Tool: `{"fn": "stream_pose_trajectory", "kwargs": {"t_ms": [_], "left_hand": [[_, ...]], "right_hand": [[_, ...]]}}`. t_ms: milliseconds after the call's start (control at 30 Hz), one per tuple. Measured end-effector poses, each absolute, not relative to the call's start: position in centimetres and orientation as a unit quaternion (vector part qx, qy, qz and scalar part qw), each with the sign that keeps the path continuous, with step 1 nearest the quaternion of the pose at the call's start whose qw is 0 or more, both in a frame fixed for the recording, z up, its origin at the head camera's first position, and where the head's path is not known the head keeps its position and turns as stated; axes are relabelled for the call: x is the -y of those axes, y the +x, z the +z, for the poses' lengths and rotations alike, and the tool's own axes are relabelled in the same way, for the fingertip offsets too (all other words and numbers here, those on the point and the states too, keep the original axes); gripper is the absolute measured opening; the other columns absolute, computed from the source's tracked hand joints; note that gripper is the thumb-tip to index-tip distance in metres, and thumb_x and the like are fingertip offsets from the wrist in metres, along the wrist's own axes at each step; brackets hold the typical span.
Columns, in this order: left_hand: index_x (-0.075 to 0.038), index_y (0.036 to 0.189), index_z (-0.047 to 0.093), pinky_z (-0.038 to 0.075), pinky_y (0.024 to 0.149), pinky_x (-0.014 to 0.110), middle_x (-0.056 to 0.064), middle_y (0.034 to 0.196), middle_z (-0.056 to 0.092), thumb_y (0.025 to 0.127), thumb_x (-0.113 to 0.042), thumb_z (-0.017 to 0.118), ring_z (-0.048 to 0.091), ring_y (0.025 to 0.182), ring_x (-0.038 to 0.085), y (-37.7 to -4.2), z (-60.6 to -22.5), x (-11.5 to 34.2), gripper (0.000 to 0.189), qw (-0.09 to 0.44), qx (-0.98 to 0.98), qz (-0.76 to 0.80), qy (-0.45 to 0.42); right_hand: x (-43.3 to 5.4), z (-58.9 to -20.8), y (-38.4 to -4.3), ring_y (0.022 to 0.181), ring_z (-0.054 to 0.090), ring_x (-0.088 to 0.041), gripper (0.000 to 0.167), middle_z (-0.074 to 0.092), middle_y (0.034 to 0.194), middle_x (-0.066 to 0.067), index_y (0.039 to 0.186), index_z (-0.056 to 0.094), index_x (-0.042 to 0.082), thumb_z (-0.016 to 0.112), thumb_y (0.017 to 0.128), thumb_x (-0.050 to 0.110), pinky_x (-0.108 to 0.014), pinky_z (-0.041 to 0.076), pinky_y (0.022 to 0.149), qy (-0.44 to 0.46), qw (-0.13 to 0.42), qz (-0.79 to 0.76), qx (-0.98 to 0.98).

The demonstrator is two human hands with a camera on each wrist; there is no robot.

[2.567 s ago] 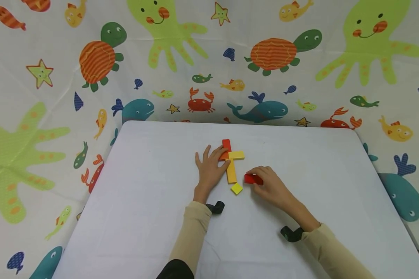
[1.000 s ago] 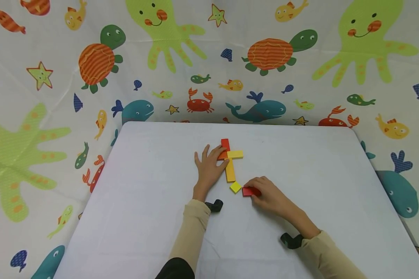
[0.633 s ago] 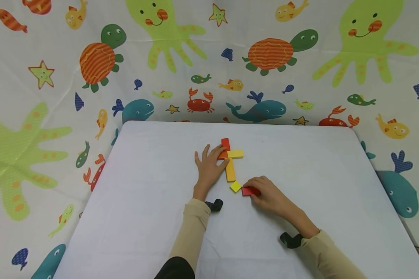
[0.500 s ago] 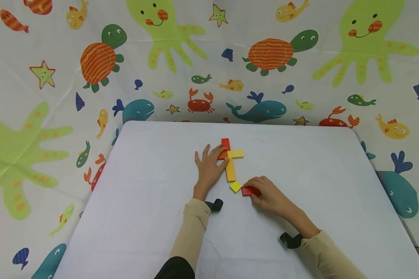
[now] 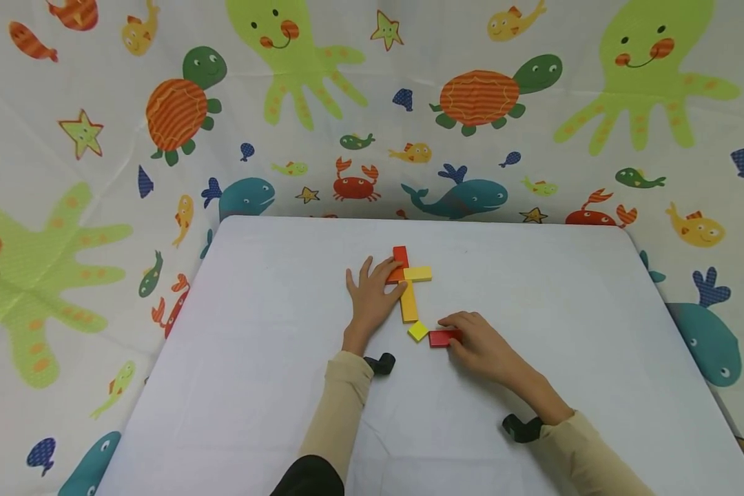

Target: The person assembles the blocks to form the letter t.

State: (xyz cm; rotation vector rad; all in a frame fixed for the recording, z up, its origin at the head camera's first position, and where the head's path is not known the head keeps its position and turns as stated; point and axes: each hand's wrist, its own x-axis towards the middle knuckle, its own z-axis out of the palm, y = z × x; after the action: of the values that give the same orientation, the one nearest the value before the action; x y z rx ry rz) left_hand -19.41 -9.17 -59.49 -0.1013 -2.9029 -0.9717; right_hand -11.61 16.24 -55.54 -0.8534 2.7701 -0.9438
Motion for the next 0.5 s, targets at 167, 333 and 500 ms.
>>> {"fn": "stream_pose_trajectory", "kwargs": {"t_ms": [167, 333, 500], "left_hand": [[-0.031, 0.151, 0.055, -0.007, 0.125, 0.070, -0.005, 0.163, 0.048, 0.102, -0.048, 0.061, 0.019, 0.162, 0.030, -19.4, -59.6, 9.4, 0.052, 0.042, 0.944, -0.326, -0.032], [-0.030, 0.154, 0.052, -0.009, 0.125, 0.069, -0.004, 0.163, 0.048, 0.102, -0.045, 0.060, 0.020, 0.161, 0.031, -19.6, -59.6, 9.7, 0.055, 0.043, 0.929, -0.367, -0.031], [-0.033, 0.155, 0.049, -0.008, 0.126, 0.067, -0.005, 0.163, 0.048, 0.102, -0.044, 0.060, 0.025, 0.160, 0.029, -19.9, -59.6, 10.4, 0.055, 0.033, 0.910, -0.412, -0.030]], "right_hand": [[-17.7, -55.1, -11.8, 0.119, 0.060, -0.023, 0.038, 0.070, 0.129, -0.002, 0.132, 0.065, 0.009, 0.069, 0.095, 0.002, -0.048, 0.055, 0.099, -0.271, 0.047, -0.309, -0.910], [-19.6, -54.4, -11.9, 0.127, 0.059, -0.026, 0.038, 0.068, 0.133, -0.002, 0.135, 0.064, 0.011, 0.066, 0.098, 0.004, -0.052, 0.054, 0.104, -0.251, 0.063, -0.298, -0.919], [-22.1, -53.2, -12.1, 0.129, 0.057, -0.030, 0.038, 0.067, 0.134, -0.007, 0.136, 0.062, 0.008, 0.064, 0.099, 0.002, -0.056, 0.052, 0.105, -0.231, 0.056, -0.296, -0.925]]}}
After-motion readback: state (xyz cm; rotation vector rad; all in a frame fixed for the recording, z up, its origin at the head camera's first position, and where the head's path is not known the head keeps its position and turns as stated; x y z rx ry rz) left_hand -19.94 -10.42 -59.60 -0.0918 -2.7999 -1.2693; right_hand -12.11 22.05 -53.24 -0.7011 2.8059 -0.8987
